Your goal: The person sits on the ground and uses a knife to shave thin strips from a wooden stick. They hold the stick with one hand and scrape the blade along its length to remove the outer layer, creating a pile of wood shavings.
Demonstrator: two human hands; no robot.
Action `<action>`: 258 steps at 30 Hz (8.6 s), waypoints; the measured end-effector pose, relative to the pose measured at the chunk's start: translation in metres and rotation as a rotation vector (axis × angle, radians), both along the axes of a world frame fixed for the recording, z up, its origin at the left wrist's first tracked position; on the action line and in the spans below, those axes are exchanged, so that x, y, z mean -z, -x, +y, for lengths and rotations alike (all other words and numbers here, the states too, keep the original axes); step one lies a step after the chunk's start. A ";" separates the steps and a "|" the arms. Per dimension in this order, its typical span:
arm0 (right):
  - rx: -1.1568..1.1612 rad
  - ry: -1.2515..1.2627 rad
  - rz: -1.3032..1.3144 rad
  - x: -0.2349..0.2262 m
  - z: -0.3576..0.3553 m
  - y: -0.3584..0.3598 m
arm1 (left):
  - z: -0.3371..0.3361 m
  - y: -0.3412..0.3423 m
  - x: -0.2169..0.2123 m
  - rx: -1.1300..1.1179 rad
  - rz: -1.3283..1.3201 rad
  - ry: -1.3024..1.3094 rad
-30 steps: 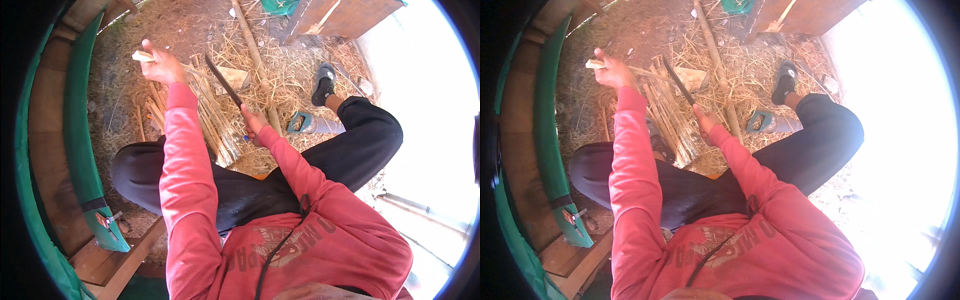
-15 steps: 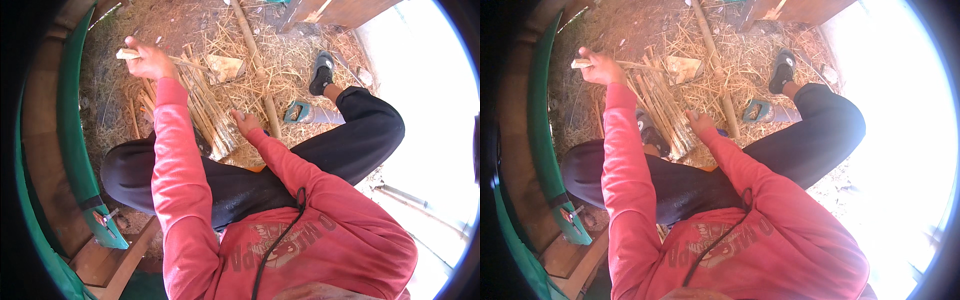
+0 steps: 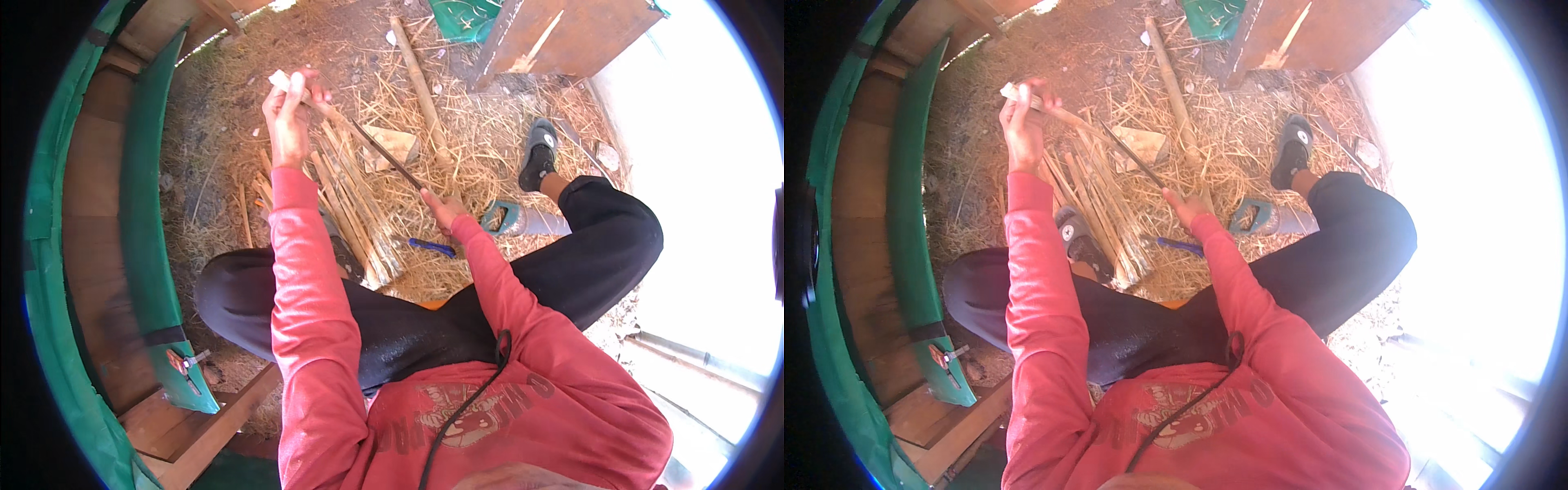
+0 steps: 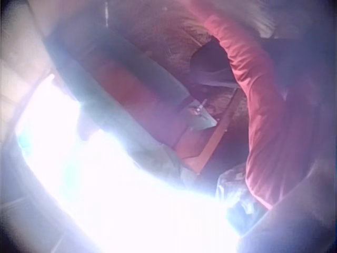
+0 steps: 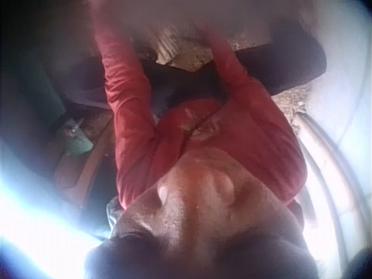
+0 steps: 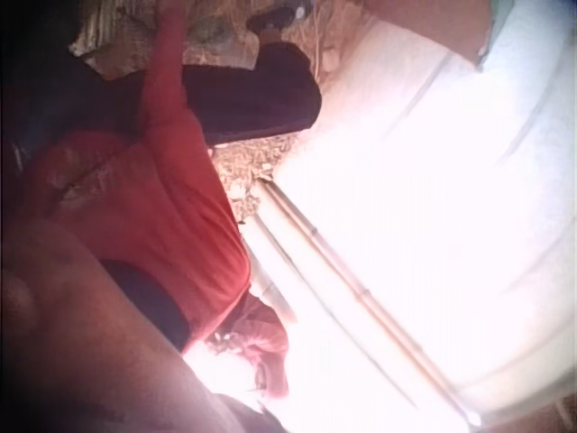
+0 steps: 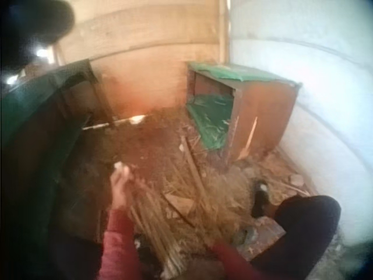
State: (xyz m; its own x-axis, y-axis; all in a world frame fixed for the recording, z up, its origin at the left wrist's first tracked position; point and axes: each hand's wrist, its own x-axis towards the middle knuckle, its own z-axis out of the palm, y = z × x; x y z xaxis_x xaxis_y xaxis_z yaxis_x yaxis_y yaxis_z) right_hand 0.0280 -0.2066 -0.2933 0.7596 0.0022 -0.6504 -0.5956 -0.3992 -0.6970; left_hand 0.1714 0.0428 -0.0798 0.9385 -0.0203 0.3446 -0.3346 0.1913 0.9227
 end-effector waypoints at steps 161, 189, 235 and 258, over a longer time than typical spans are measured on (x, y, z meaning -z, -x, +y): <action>0.243 -0.136 -0.281 0.001 0.070 0.023 | 0.017 0.004 -0.006 -0.541 0.106 0.440; 0.122 -0.113 0.057 0.008 0.061 0.026 | 0.010 0.023 -0.002 -0.843 0.097 0.413; 0.103 0.008 -0.148 -0.027 0.068 0.026 | 0.014 0.022 0.000 -0.880 0.104 0.456; -0.063 0.123 0.069 0.023 0.047 0.033 | 0.026 0.030 -0.004 -0.793 0.137 0.652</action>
